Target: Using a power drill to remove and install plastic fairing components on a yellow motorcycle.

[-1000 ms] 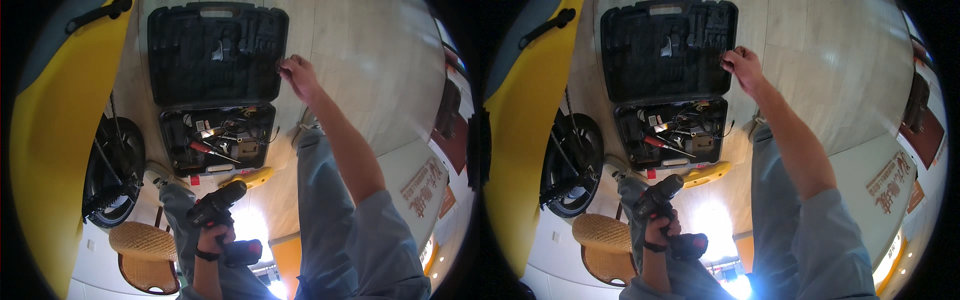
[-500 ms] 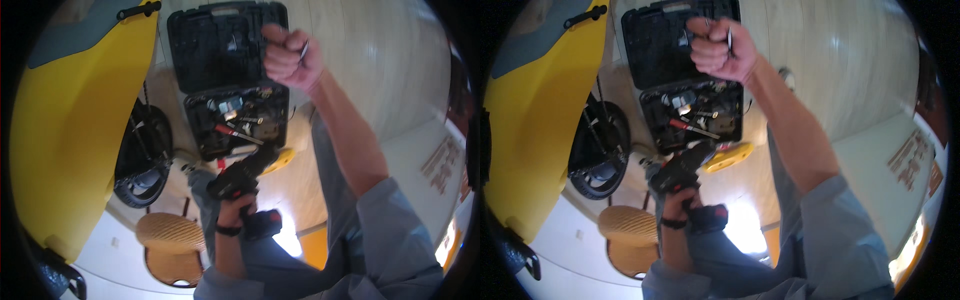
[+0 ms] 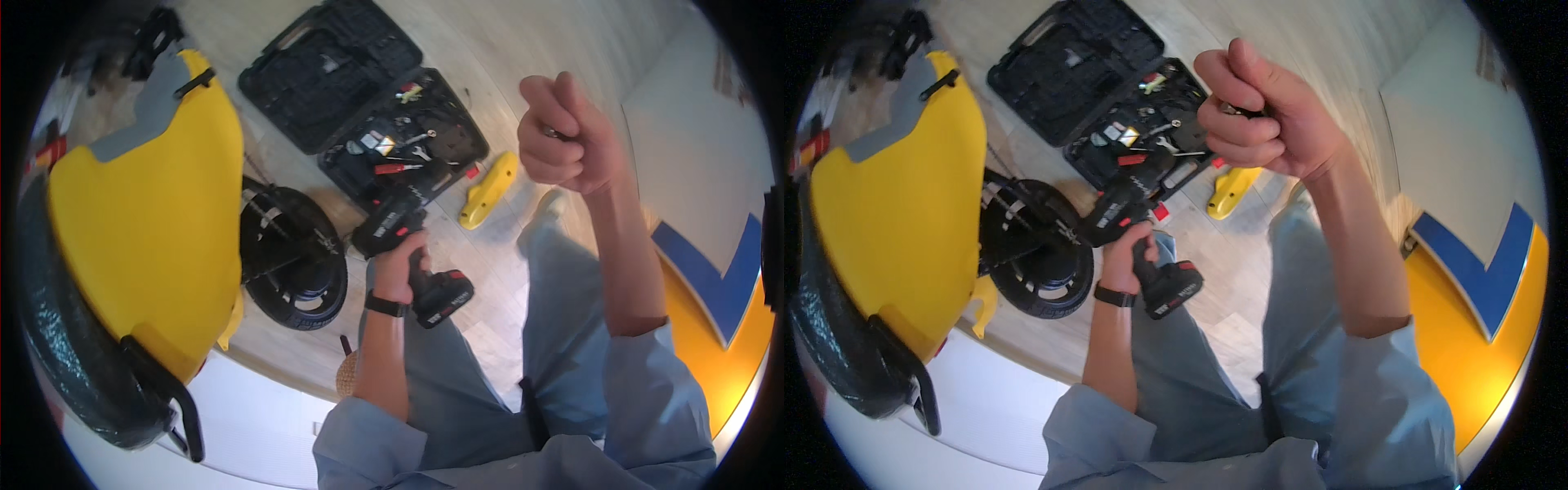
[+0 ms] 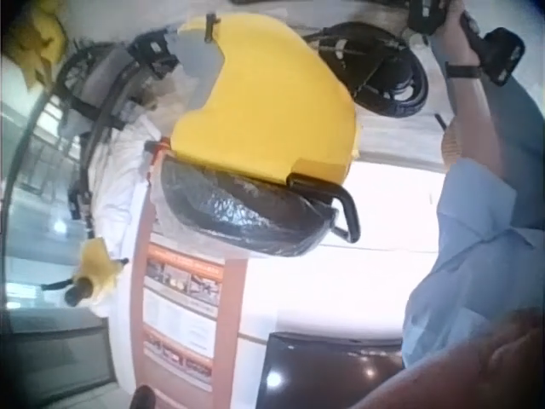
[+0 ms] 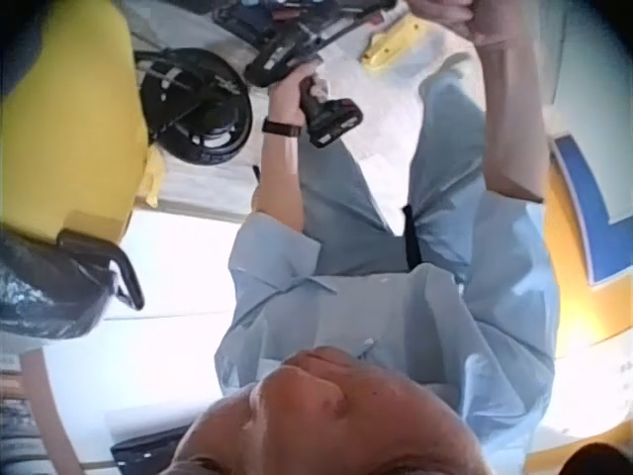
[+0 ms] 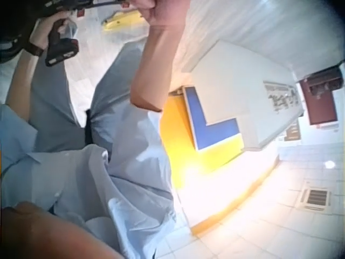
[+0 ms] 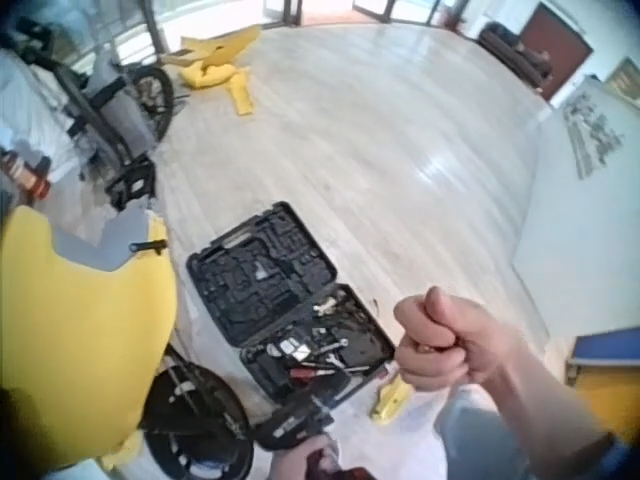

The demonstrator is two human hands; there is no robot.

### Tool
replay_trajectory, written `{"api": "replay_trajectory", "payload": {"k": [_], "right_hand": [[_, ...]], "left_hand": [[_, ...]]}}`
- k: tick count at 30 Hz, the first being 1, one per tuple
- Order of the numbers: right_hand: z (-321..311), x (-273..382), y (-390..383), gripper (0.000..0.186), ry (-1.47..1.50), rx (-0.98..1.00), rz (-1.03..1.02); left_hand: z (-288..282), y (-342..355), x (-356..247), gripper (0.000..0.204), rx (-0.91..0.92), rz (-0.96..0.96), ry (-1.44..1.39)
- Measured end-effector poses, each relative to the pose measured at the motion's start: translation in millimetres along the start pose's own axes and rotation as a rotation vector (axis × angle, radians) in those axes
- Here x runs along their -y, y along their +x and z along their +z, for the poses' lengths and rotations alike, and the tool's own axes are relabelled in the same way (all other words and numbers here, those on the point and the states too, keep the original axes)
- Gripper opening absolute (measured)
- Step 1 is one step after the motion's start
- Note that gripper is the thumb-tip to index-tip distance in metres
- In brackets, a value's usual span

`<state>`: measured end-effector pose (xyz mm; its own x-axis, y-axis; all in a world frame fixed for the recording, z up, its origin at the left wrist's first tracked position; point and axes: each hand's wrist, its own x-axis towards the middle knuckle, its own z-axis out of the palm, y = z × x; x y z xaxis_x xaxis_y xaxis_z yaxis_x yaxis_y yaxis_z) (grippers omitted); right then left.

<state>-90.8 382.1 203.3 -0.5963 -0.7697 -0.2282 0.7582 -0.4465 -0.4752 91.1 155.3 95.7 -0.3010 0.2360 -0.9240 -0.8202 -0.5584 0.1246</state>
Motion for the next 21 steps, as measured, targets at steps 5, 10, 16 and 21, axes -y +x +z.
{"api": "replay_trajectory", "payload": {"k": [5,10,16,21], "right_hand": [[-40,-91,-88,0.034,0.259,-0.363,-0.215],[-109,-198,-159,0.033,0.534,-0.799,-0.350],[-75,-231,-178,0.060,0.792,-0.333,-0.745],[2,-228,-180,0.067,0.766,-0.166,-0.978]], "left_hand": [[2,-11,-2,0.011,-0.148,0.071,0.141],[10,-21,-11,0.016,-0.236,0.250,0.435],[51,-51,12,0.019,-0.009,0.434,0.294],[39,-93,49,0.022,0.248,0.250,0.269]]}}
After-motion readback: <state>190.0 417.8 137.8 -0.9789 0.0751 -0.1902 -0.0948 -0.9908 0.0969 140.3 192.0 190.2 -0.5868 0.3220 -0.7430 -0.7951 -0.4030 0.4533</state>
